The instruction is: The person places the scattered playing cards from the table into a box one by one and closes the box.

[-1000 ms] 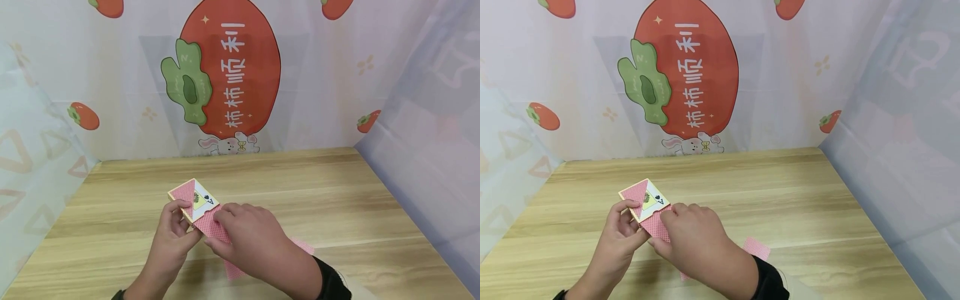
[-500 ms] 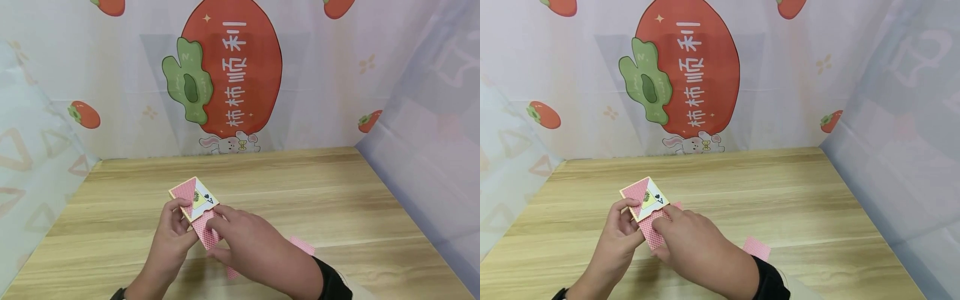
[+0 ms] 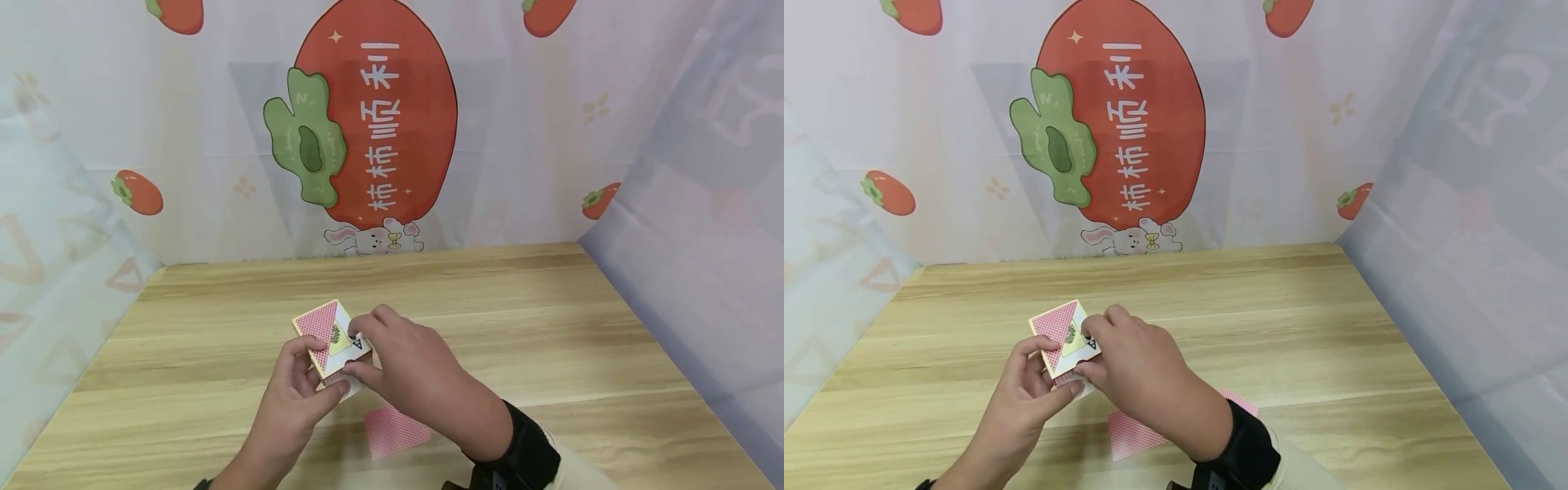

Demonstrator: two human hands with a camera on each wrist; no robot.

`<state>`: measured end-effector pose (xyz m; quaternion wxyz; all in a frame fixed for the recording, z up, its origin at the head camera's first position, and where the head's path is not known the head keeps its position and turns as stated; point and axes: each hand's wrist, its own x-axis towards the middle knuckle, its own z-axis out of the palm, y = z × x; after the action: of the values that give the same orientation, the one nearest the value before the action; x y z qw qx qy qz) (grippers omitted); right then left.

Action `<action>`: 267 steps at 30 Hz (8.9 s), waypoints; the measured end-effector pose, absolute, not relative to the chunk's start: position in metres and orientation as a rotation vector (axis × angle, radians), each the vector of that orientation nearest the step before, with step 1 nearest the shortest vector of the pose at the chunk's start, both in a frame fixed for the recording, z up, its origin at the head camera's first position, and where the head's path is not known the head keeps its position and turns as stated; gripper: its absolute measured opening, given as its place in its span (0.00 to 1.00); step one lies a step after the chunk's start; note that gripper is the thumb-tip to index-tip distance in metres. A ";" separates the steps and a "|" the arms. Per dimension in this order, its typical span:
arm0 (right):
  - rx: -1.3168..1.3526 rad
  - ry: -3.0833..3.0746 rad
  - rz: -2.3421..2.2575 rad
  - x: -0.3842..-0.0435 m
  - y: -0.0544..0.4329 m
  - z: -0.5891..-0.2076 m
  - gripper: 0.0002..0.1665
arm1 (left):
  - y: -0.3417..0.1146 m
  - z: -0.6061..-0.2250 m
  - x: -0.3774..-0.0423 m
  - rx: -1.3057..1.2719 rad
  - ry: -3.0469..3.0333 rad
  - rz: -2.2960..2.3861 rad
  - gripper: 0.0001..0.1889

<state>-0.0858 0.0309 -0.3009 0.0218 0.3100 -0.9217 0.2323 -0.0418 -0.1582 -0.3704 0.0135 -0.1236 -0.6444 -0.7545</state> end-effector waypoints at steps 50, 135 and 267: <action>1.361 -2.996 0.297 -0.095 0.168 -0.404 0.26 | -0.165 -0.369 -0.048 -0.234 -2.051 -2.298 0.30; 1.460 -3.156 0.345 -0.064 0.108 -0.312 0.42 | -0.161 -0.369 -0.047 -0.256 -2.084 -2.331 0.29; 1.647 -2.922 -0.040 -0.065 0.058 -0.390 0.32 | -0.175 -0.349 -0.041 -0.324 -1.955 -2.293 0.30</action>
<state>-0.0653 0.0583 -0.3902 -0.1064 0.4883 -0.8661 -0.0119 -0.0406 -0.1745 -0.3489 0.0553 -0.1068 -0.6441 -0.7554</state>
